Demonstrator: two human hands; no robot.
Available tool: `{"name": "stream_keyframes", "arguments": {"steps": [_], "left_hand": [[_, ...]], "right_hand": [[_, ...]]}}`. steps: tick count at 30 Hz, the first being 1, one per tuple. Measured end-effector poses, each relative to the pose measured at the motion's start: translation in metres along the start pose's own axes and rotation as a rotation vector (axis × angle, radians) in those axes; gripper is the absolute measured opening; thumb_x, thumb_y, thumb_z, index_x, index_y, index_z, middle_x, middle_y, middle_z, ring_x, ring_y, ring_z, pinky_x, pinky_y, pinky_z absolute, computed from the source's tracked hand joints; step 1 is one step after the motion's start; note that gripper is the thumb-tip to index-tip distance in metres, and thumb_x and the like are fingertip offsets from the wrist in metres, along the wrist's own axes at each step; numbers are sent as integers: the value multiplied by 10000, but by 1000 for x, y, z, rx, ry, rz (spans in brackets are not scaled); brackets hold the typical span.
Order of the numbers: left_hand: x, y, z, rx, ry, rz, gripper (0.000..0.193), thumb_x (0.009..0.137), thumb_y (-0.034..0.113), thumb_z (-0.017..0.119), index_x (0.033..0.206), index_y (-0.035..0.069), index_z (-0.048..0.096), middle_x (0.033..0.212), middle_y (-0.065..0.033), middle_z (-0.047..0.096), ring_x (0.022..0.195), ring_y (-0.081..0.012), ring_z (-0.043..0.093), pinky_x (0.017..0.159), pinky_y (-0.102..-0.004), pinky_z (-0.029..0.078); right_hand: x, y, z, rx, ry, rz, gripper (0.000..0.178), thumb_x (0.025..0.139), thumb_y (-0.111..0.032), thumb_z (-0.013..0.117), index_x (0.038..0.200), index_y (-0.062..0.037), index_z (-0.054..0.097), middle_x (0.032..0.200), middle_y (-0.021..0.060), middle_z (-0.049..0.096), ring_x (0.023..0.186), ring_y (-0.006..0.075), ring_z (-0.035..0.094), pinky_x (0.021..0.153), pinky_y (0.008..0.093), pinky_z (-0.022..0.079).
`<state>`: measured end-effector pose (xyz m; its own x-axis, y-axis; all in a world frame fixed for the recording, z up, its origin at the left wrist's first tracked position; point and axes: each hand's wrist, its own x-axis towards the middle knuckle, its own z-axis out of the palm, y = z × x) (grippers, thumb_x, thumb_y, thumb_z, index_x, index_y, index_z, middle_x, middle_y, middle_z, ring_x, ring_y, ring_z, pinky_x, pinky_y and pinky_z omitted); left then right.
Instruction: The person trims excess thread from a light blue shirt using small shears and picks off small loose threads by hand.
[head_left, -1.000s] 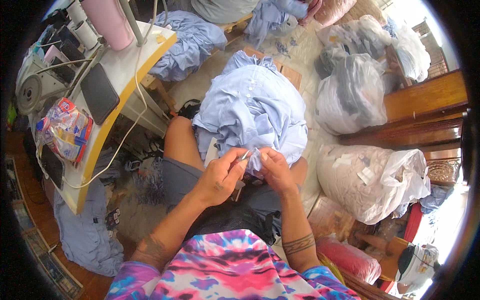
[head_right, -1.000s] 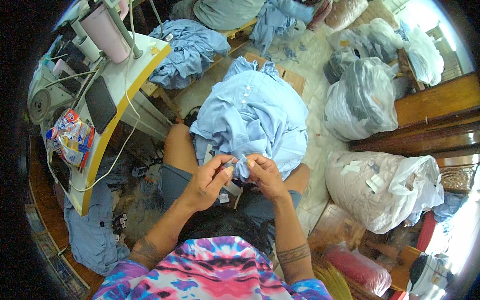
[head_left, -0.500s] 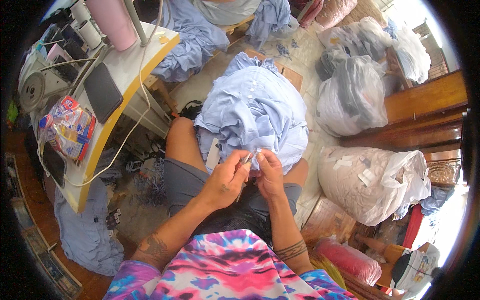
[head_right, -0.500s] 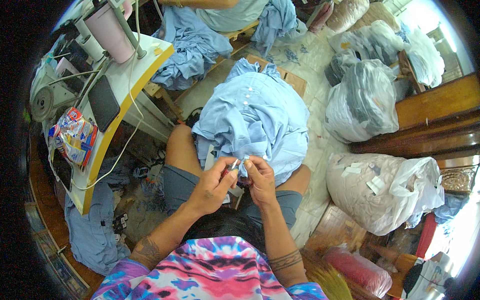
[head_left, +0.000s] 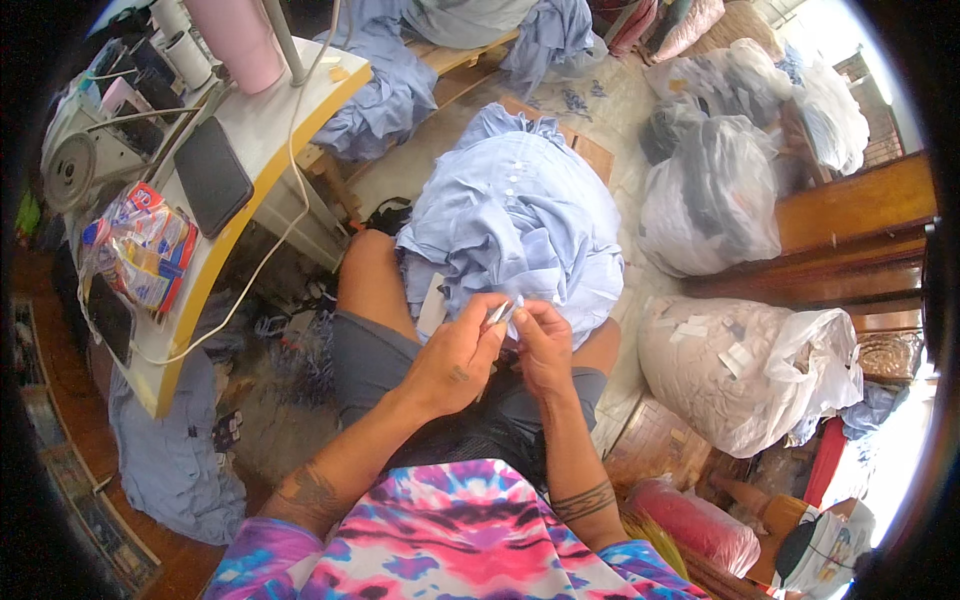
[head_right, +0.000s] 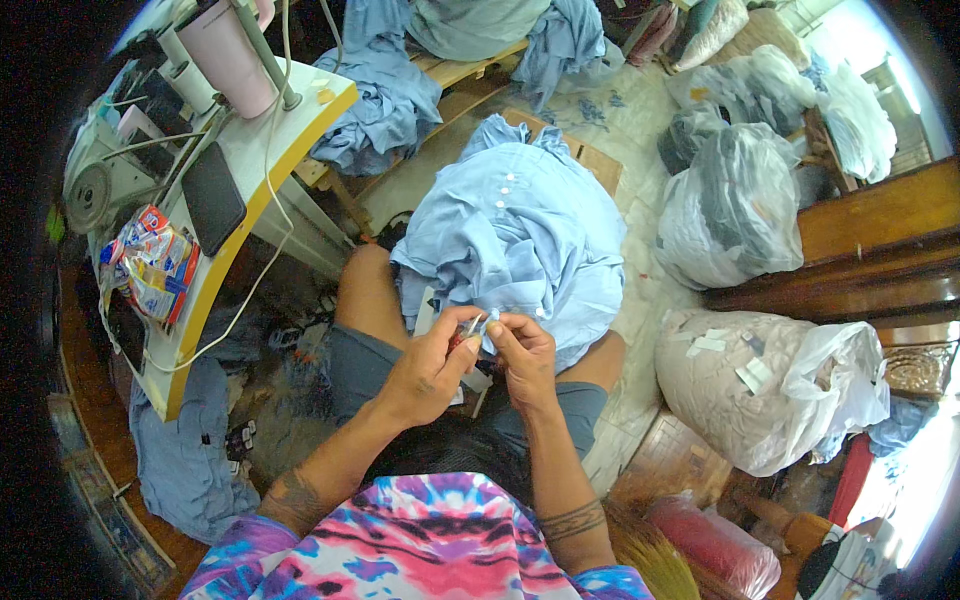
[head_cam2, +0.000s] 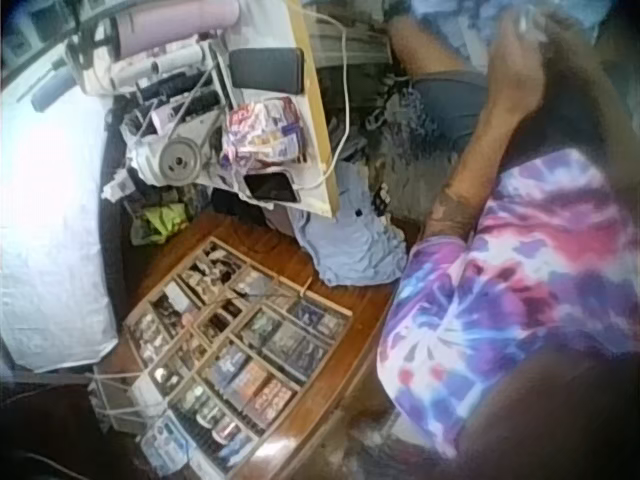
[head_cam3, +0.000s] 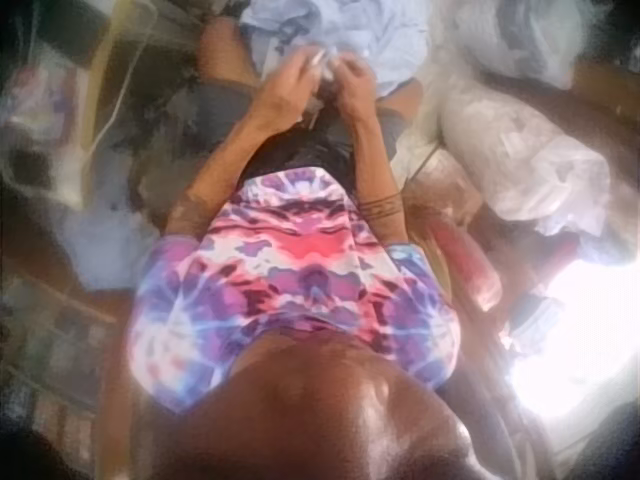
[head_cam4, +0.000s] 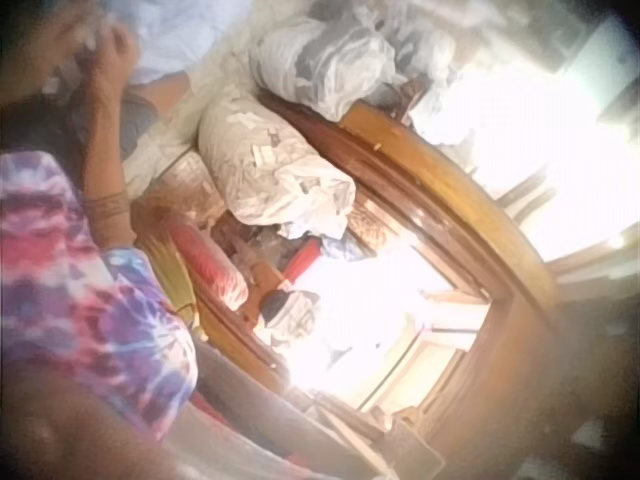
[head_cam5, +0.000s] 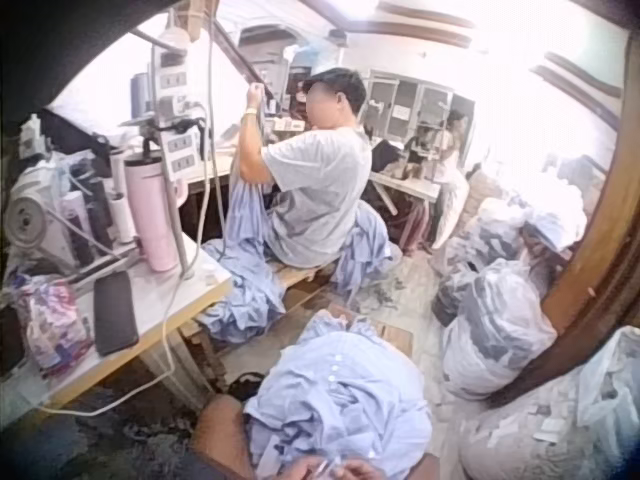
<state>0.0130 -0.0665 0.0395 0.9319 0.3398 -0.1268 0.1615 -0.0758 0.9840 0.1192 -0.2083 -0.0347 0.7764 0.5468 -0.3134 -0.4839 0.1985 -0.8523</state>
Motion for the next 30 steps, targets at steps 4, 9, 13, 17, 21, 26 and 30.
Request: {"name": "stream_keyframes", "arguments": {"steps": [4, 9, 13, 17, 21, 26, 30], "left_hand": [[2, -1, -2, 6, -19, -24, 358, 1063, 207, 537, 1369, 21, 538, 797, -77, 618, 730, -166, 609, 693, -339, 503], [0, -4, -1, -41, -41, -24, 370, 1064, 203, 517, 1388, 25, 534, 816, -64, 608, 738, -156, 595, 698, -327, 496], [0, -10, 1, -52, -44, -32, 367, 1065, 196, 507, 1389, 26, 534, 825, -54, 603, 749, -143, 591, 703, -321, 494], [1, -10, 1, -72, -48, -36, 360, 1065, 183, 511, 1385, 21, 538, 846, -42, 601, 765, -125, 581, 707, -303, 489], [-1, -17, 1, -179, -47, -64, 339, 1064, 164, 521, 1356, -6, 551, 873, -17, 597, 774, -90, 557, 699, -262, 467], [0, -15, -1, -228, -50, -112, 316, 1066, 172, 550, 1311, -24, 588, 853, 14, 578, 753, -57, 524, 679, -228, 440], [2, -26, 0, -386, -83, -137, 314, 1071, 185, 568, 1315, -10, 603, 826, 31, 561, 721, -40, 496, 645, -213, 413]], "right_hand": [[0, 1, -5, 48, -8, 11, 129, 979, -133, 762, 1083, -60, 739, 884, -28, 700, 675, 23, 549, 574, 182, 421], [-1, 4, -4, 140, -10, 45, 117, 992, -141, 746, 1072, -56, 736, 897, -21, 699, 670, 24, 540, 569, 184, 422], [-3, 2, -3, 127, -26, 73, 104, 1001, -144, 735, 1065, -62, 734, 889, -19, 693, 675, 22, 535, 568, 186, 418], [-3, 5, -6, 67, -22, 55, 110, 988, -158, 753, 1055, -72, 744, 863, -26, 692, 653, 22, 524, 558, 187, 406], [-2, -1, -11, -86, -86, 30, 114, 968, -161, 777, 1022, -62, 761, 835, -30, 696, 645, 21, 525, 554, 196, 396], [3, -22, -14, -210, -215, 108, 122, 953, -159, 796, 995, -46, 773, 827, -35, 699, 667, 18, 538, 563, 206, 388], [5, -32, -14, -246, -293, 75, 126, 950, -154, 798, 984, -34, 775, 828, -39, 698, 691, 24, 554, 589, 209, 402]]}}
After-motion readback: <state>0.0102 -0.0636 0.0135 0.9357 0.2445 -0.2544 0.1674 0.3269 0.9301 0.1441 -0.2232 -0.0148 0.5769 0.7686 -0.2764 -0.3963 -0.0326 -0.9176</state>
